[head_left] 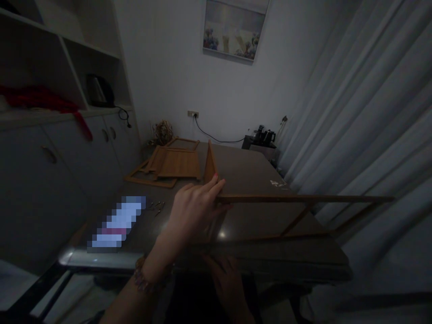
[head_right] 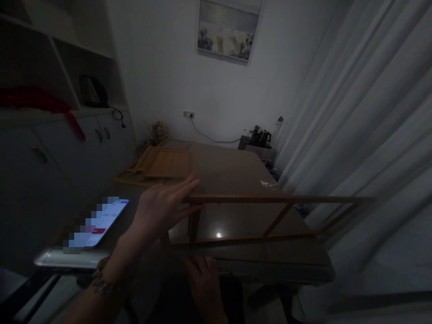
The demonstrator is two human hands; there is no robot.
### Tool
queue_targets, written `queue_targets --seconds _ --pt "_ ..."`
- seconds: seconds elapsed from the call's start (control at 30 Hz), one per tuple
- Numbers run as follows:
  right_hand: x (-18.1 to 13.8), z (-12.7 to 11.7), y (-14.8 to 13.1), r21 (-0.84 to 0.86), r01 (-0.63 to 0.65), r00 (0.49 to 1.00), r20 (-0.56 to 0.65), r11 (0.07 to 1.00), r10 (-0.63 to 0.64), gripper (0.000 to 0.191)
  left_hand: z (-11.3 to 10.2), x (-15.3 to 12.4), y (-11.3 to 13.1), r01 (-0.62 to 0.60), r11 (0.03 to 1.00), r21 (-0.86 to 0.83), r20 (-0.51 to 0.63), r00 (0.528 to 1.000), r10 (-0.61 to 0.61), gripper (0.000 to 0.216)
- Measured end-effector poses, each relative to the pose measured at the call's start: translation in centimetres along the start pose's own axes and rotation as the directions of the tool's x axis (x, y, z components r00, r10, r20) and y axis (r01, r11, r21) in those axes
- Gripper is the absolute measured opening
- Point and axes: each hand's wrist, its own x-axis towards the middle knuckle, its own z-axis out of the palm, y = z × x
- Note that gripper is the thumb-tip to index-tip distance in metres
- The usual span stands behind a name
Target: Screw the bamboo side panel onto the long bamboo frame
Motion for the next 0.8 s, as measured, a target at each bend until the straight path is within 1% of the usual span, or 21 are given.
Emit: queue_targets --seconds 0.17,0.37,0.53,0.7,0.8 --pt "-0.3 0.1 0.0 -0.002 -0.018 1.000 0.012 1.000 0.018 0.039 0.0 0.0 0.0 0.012 1.000 -0.002 0.002 1.000 -0.012 0.053" --pt "-0.5 0.4 0.0 0.028 -0.036 0.999 0.009 0.999 0.036 0.042 -0.1 0.0 0.0 0.013 1.000 -0.006 0.030 0.999 -0.013 0.054" --pt "-0.1 -0.4 -0.5 0.034 -0.050 0.999 0.019 0.998 0.049 0.044 0.0 0.0 0.0 0.020 1.000 -0.001 0.040 0.999 -0.020 0.054" --pt "0.5 -1.4 -1.2 -0.025 -0.056 0.998 0.039 0.998 0.057 0.047 0.0 0.1 0.1 0.030 0.999 -0.010 0.038 0.999 -0.030 0.055" --pt "0.9 -1.9 -1.5 -0.047 -0.059 0.998 0.015 0.997 0.060 0.048 0.0 0.1 0.1 0.033 0.999 -0.013 0.027 0.999 -0.033 0.054"
